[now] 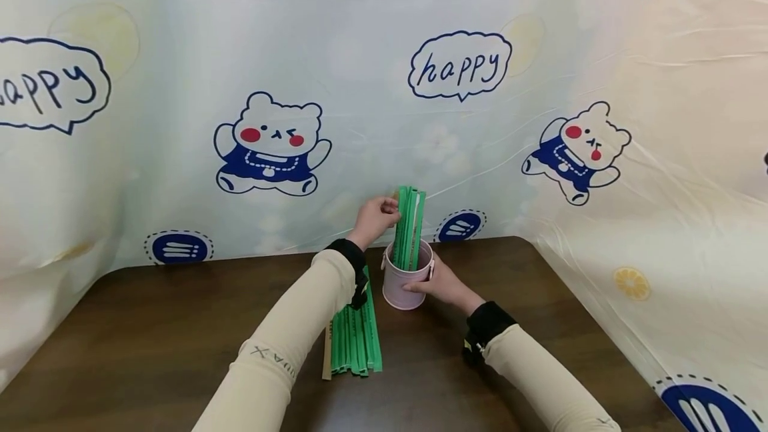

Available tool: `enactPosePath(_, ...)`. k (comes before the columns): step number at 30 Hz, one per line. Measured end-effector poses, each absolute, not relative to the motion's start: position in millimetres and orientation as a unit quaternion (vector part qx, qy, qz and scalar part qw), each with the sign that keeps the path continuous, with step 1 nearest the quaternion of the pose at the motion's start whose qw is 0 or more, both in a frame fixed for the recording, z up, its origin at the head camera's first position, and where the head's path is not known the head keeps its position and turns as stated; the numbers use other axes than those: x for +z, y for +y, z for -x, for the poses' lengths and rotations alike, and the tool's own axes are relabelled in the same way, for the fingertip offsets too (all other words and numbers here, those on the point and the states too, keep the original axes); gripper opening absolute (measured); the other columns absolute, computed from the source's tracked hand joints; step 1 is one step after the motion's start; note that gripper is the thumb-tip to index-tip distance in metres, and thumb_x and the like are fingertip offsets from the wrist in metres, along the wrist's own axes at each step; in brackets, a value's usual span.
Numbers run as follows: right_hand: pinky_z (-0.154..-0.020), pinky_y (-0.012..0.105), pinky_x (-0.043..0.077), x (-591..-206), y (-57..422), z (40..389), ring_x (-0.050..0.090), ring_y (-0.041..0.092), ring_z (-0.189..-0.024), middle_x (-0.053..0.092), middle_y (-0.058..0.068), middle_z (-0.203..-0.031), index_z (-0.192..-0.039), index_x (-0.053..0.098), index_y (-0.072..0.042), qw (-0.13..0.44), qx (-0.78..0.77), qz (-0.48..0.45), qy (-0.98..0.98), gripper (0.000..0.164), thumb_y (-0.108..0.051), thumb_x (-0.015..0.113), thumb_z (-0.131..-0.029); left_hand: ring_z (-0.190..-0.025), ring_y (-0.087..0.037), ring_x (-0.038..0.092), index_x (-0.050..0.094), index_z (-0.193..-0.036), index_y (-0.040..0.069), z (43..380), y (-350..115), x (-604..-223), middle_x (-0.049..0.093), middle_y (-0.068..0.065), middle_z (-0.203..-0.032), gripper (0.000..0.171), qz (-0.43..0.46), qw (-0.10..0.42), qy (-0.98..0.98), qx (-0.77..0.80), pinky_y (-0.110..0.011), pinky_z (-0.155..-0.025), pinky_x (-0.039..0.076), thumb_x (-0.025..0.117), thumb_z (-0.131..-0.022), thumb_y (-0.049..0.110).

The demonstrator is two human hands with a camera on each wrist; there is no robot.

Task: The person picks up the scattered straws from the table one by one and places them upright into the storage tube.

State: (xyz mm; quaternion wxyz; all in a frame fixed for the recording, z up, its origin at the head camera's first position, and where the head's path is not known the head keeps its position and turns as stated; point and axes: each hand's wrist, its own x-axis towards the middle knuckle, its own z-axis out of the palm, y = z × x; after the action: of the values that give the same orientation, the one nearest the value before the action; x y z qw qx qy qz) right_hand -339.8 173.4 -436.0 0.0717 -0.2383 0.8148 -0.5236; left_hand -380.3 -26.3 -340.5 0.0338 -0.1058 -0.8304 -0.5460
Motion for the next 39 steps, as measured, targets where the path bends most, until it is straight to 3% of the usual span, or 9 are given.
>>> enactPosePath(7,-0.119,0.060,0.040,-432.4,172.9,339.8,0.049,0.041,-0.139,0.043,0.024,-0.154,-0.160,0.017,-0.004,0.070,-0.520,0.242,0.816,0.102,-0.017,0.084,-0.085,-0.096,-0.027,0.067,0.061,-0.132,-0.002,379.0,-27.6,-343.1,0.068,-0.015,-0.108,0.036,0.109,0.026,-0.827,-0.551,-0.039,-0.087,0.060,0.061,-0.097,0.002)
enactPosePath(16,-0.120,0.058,0.040,-437.0,169.9,337.0,0.049,0.040,-0.138,0.044,0.024,-0.154,-0.160,0.018,-0.005,0.075,-0.522,0.234,0.817,0.103,-0.020,0.086,-0.084,-0.102,-0.039,0.069,0.061,-0.134,-0.001,372.3,-36.5,-353.6,0.070,-0.022,-0.114,0.038,0.102,0.014,-0.846,-0.523,-0.035,-0.082,0.057,0.063,-0.097,0.007)
enactPosePath(21,-0.120,0.060,0.039,-434.5,170.2,337.3,0.050,0.040,-0.137,0.045,0.024,-0.152,-0.159,0.020,-0.005,0.066,-0.526,0.239,0.814,0.101,-0.018,0.086,-0.084,-0.108,-0.040,0.068,0.060,-0.135,0.000,372.5,-57.7,-339.4,0.070,-0.023,-0.118,0.038,0.094,0.022,-0.858,-0.504,-0.038,-0.087,0.058,0.061,-0.099,0.011)
enactPosePath(28,-0.120,0.061,0.038,-435.2,170.2,337.4,0.049,0.040,-0.138,0.044,0.023,-0.154,-0.160,0.019,-0.007,0.069,-0.521,0.235,0.818,0.098,-0.015,0.084,-0.086,-0.099,-0.035,0.070,0.062,-0.133,-0.004,364.3,-102.7,-329.2,0.070,-0.026,-0.118,0.038,0.085,0.023,-0.882,-0.462,-0.040,-0.087,0.060,0.059,-0.098,0.011)
enactPosePath(31,-0.120,0.063,0.038,-435.5,170.1,336.8,0.048,0.041,-0.139,0.043,0.022,-0.155,-0.160,0.019,-0.008,0.070,-0.522,0.238,0.816,0.098,-0.015,0.083,-0.086,-0.100,-0.037,0.071,0.060,-0.134,-0.008,359.4,-121.1,-334.3,0.070,-0.029,-0.120,0.039,0.079,0.006,-0.889,-0.451,-0.040,-0.087,0.061,0.058,-0.098,0.009)
enactPosePath(34,-0.120,0.063,0.037,-435.5,171.2,336.5,0.047,0.042,-0.140,0.043,0.023,-0.156,-0.160,0.018,-0.008,0.071,-0.523,0.242,0.814,0.098,-0.016,0.083,-0.087,-0.092,-0.031,0.073,0.060,-0.133,-0.011,359.9,-135.9,-344.8,0.069,-0.031,-0.122,0.038,0.058,-0.030,-0.892,-0.447,-0.034,-0.082,0.062,0.059,-0.098,0.005)
enactPosePath(39,-0.120,0.063,0.037,-434.4,171.6,336.2,0.047,0.042,-0.140,0.043,0.023,-0.156,-0.160,0.018,-0.008,0.072,-0.522,0.241,0.815,0.099,-0.016,0.083,-0.086,-0.079,-0.021,0.071,0.067,-0.119,-0.015,351.3,-151.4,-371.2,0.070,-0.031,-0.117,0.031,0.019,-0.073,-0.891,-0.447,-0.033,-0.075,0.063,0.064,-0.094,0.002)
